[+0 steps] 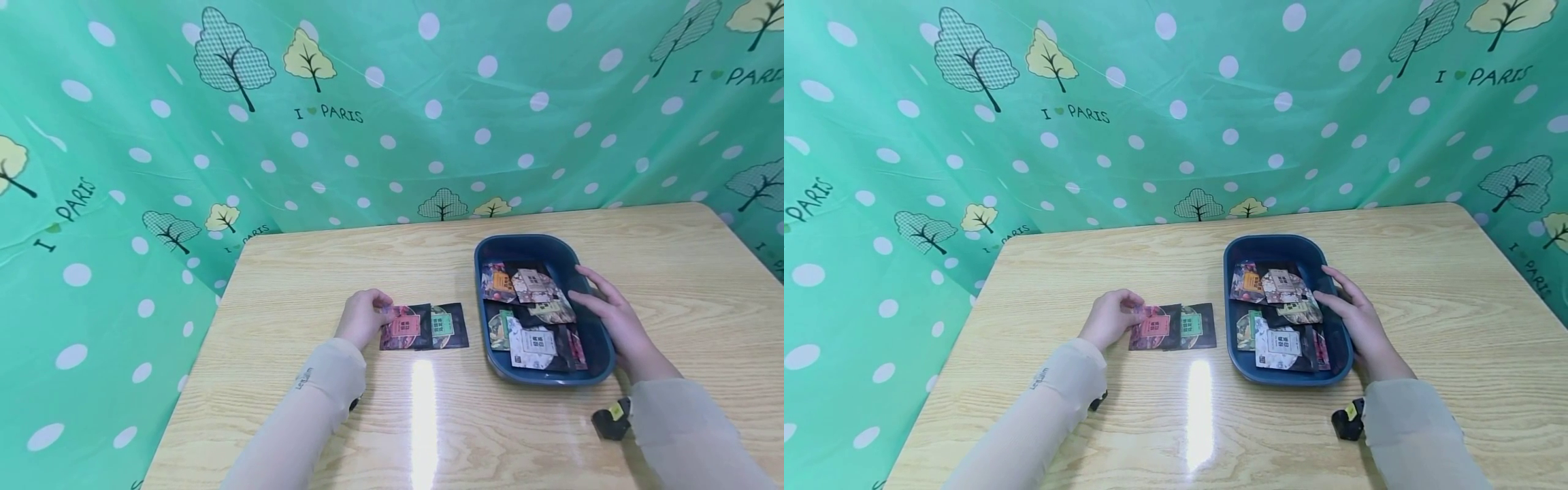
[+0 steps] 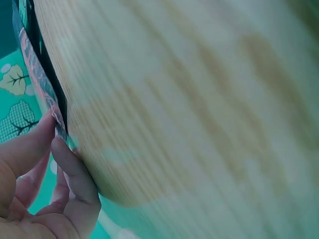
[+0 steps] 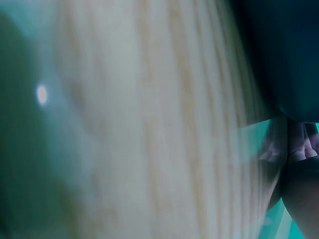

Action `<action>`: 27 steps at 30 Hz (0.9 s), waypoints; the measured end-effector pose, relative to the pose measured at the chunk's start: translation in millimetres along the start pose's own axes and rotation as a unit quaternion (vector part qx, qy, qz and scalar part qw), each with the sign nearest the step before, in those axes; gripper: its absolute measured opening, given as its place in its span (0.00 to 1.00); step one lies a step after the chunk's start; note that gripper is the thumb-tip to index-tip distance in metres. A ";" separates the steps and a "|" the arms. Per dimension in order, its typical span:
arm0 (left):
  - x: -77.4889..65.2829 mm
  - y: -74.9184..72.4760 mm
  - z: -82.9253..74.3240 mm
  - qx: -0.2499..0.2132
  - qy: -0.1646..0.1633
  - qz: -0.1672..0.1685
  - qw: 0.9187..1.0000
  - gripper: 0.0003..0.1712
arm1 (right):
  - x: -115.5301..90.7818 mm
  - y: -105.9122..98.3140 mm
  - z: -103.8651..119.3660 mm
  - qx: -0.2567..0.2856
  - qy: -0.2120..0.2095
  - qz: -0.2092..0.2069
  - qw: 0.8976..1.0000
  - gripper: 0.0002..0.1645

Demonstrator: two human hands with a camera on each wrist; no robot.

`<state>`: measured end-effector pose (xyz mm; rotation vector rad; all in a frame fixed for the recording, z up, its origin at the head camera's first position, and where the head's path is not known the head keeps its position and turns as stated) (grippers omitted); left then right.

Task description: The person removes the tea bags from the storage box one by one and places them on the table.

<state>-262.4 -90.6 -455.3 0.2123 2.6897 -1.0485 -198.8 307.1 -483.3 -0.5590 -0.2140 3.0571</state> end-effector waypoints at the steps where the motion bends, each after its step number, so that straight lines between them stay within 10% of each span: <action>1: 0.0 -0.1 -0.2 0.001 0.002 -0.001 1.000 0.15 | 0.0 0.2 -0.1 -0.002 0.001 -0.001 1.000 0.38; 27: -14.0 -4.6 -39.7 0.016 0.038 -0.008 0.999 0.17 | -0.4 1.1 0.9 0.000 0.005 -0.004 1.000 0.38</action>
Point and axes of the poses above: each hand's wrist, its own x-axis towards the middle knuckle, its own y-axis out of the palm, z = x × y, the point moved 9 cm from there along x, towards the middle knuckle, and after that the axes turned 3 degrees about -x, right-handed, at the moved point
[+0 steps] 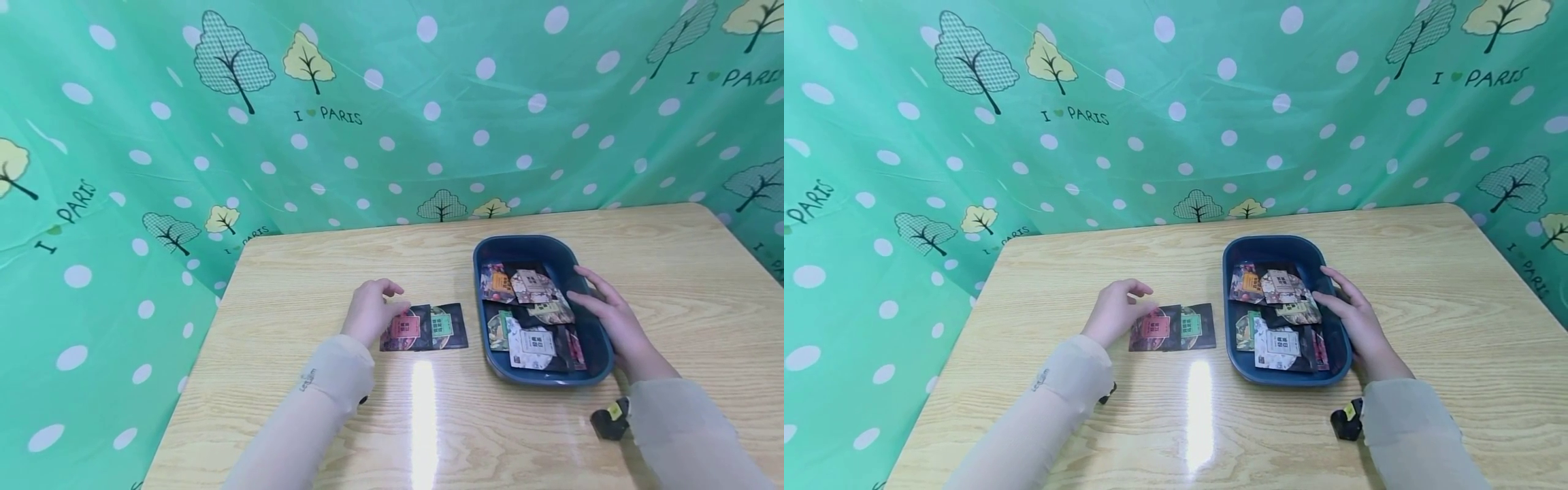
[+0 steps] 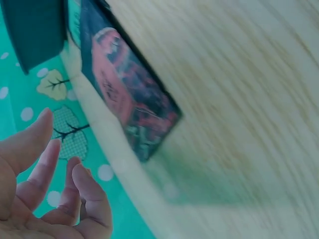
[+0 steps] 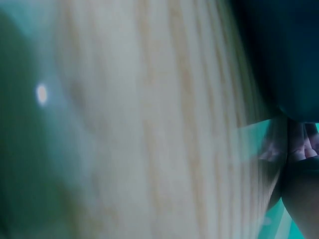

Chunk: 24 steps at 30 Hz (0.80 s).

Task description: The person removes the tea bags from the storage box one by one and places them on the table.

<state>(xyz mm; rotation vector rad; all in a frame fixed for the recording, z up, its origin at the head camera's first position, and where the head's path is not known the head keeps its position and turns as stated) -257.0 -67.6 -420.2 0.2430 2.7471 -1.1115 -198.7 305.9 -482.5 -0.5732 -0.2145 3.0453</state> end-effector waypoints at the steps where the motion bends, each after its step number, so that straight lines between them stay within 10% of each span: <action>1: -1.2 0.1 -1.8 -0.005 0.002 0.000 1.000 0.18 | 0.0 0.4 -0.1 -0.001 0.001 0.000 1.000 0.38; 24: -44.5 50.7 -100.8 0.022 0.147 0.065 0.987 0.19 | -1.2 -0.3 0.2 0.006 0.004 0.005 1.000 0.39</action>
Point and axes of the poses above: each hand's wrist, its own x-axis towards the middle knuckle, its own y-axis out of the palm, z = x × y, the point moved 9 cm from there along x, towards the middle knuckle, and after that the axes turned 3 degrees about -x, right-handed, at the moved point
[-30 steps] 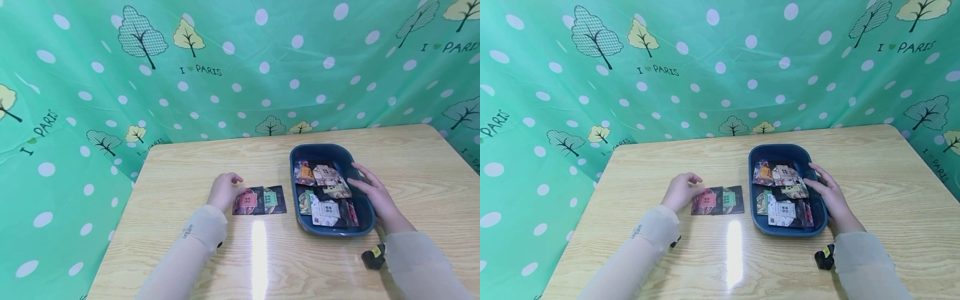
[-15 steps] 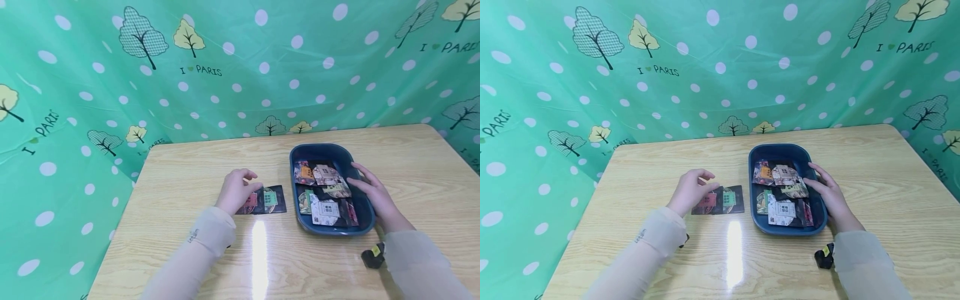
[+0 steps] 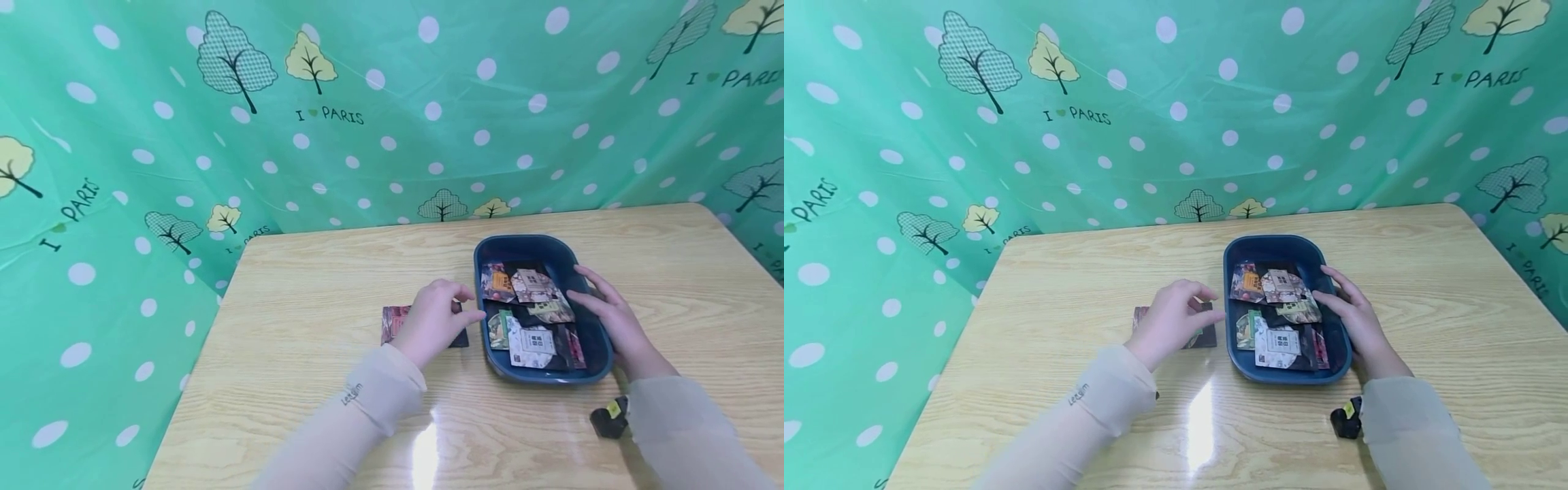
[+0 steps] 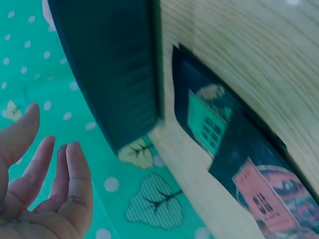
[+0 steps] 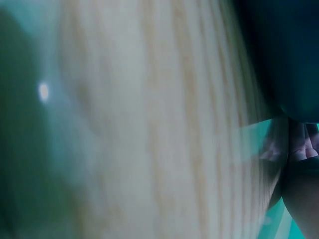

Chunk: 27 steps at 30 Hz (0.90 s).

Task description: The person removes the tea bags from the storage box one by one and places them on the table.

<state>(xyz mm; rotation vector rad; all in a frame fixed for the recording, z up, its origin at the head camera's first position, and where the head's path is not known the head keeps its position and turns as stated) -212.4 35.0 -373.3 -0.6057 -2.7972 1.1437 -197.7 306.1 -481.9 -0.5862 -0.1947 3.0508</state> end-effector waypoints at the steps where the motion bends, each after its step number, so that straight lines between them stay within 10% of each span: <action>1: -0.4 2.9 -2.4 0.005 0.002 0.003 1.000 0.19 | 0.0 0.4 0.0 0.003 -0.001 0.001 1.000 0.39; 27: 8.0 79.0 -46.2 0.189 0.122 0.066 0.972 0.23 | 0.8 -0.6 -0.5 0.011 -0.015 0.004 1.000 0.38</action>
Point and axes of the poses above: each hand's wrist, its own x-axis towards the middle knuckle, its own y-axis out of the palm, z = x × y, the point moved 9 cm from there along x, towards the middle knuckle, and after that the axes turned 3 degrees about -x, right-handed, at the moved point
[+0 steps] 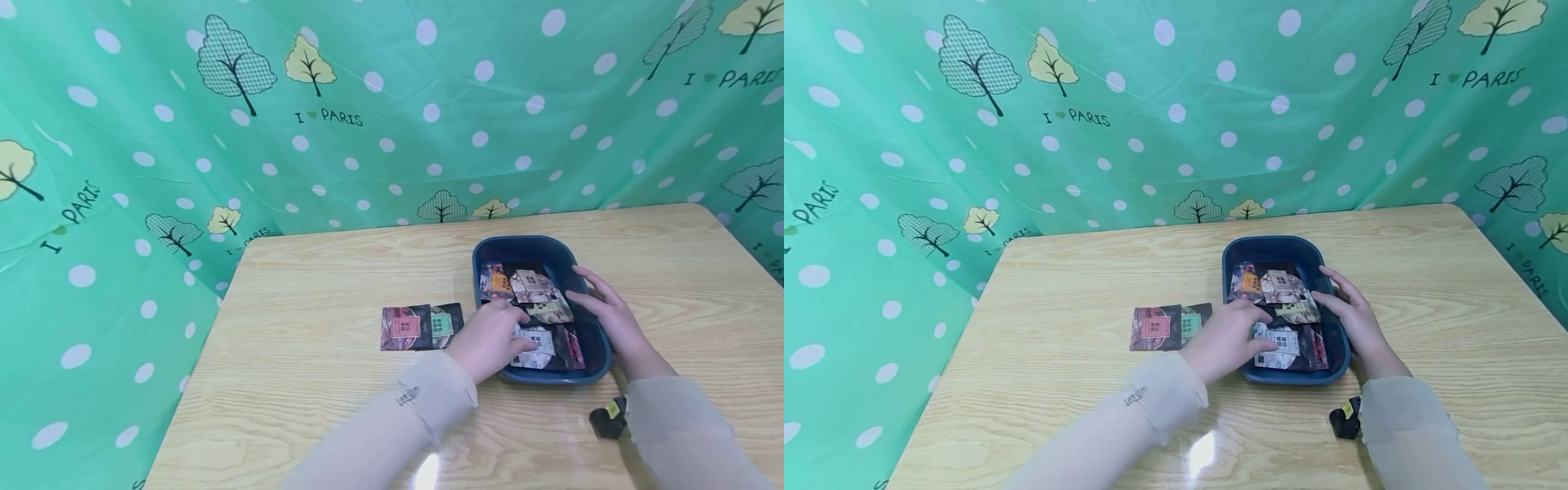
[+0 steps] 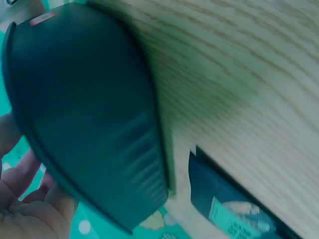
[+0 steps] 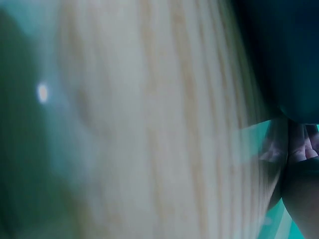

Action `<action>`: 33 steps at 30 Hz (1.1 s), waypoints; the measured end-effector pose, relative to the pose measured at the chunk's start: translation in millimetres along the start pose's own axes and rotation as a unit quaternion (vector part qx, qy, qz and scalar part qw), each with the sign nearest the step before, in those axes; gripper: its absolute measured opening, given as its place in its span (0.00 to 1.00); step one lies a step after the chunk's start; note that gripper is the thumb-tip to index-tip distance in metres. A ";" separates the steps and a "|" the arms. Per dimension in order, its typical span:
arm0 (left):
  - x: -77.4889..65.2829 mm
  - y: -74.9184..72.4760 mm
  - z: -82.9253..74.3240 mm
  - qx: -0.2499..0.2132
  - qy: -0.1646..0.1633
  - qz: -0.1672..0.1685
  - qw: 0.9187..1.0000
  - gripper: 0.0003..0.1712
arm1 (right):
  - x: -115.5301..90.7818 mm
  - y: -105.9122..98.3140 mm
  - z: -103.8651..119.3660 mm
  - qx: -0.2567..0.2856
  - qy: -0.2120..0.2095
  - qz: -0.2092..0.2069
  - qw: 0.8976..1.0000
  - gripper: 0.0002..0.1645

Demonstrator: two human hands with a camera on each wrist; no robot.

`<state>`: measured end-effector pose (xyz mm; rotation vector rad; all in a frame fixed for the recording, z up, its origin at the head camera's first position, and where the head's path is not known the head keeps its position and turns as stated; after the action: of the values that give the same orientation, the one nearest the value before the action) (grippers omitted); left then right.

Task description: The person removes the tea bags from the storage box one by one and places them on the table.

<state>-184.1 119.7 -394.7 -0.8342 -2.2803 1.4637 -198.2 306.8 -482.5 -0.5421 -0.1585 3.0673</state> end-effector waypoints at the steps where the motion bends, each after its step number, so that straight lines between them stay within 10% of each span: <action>1: 1.7 1.7 -1.6 0.009 0.003 0.001 1.000 0.24 | 0.0 0.1 0.1 0.002 0.000 0.001 1.000 0.38; 17: 6.8 17.8 -19.0 0.201 0.032 -0.032 0.978 0.18 | 0.8 0.8 -1.3 -0.028 0.012 -0.005 1.000 0.39; 33: 5.6 22.0 -22.3 0.258 -0.004 -0.058 0.964 0.09 | 0.1 1.3 1.1 -0.014 0.004 -0.005 1.000 0.38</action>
<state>-169.8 146.1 -405.2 -0.5252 -1.7770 1.8776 -198.7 305.5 -481.6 -0.5530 -0.2050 3.0580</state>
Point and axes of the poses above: each hand's wrist, its own x-axis towards the middle knuckle, its own y-axis out of the palm, z = x × y, the point moved 9 cm from there along x, towards the middle knuckle, and after that the axes turned 3 degrees about -x, right-handed, at the moved point
